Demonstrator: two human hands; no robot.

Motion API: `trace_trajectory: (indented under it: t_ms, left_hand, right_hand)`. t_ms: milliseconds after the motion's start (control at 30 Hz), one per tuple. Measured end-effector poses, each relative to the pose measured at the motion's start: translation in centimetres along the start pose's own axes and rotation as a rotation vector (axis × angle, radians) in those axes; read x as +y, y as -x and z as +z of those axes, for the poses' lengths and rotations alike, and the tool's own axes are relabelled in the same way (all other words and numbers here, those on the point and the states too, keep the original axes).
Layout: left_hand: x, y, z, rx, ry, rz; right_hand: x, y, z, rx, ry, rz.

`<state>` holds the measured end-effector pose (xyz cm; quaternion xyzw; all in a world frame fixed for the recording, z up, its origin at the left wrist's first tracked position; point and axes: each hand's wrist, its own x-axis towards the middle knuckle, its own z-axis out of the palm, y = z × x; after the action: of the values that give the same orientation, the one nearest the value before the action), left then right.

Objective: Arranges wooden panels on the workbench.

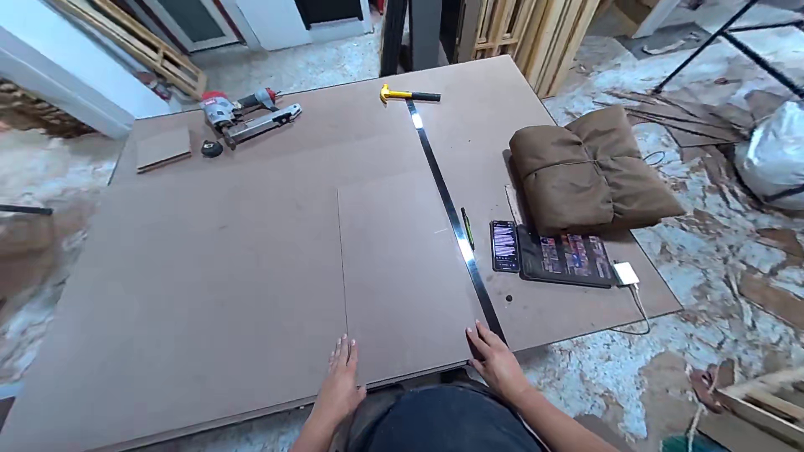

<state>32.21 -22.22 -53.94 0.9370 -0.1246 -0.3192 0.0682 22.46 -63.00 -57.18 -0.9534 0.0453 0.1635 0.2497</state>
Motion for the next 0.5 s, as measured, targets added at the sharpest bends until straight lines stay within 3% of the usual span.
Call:
trace_trajectory:
  t_ms: [300,400,500]
  left_hand:
    - [1.3,0.2,-0.3,-0.029,-0.052,-0.056]
    - [1.2,0.5,0.0,-0.039,-0.062,-0.067]
    - [0.5,0.2,0.3,-0.027,-0.053,-0.036]
  right_hand:
    - [0.7,-0.3,-0.4,0.002,-0.01,-0.02]
    - [0.9,-1.0,-1.9,-0.069,-0.156,0.078]
    - [0.6,-4.8,-4.5,-0.066,-0.32,0.188]
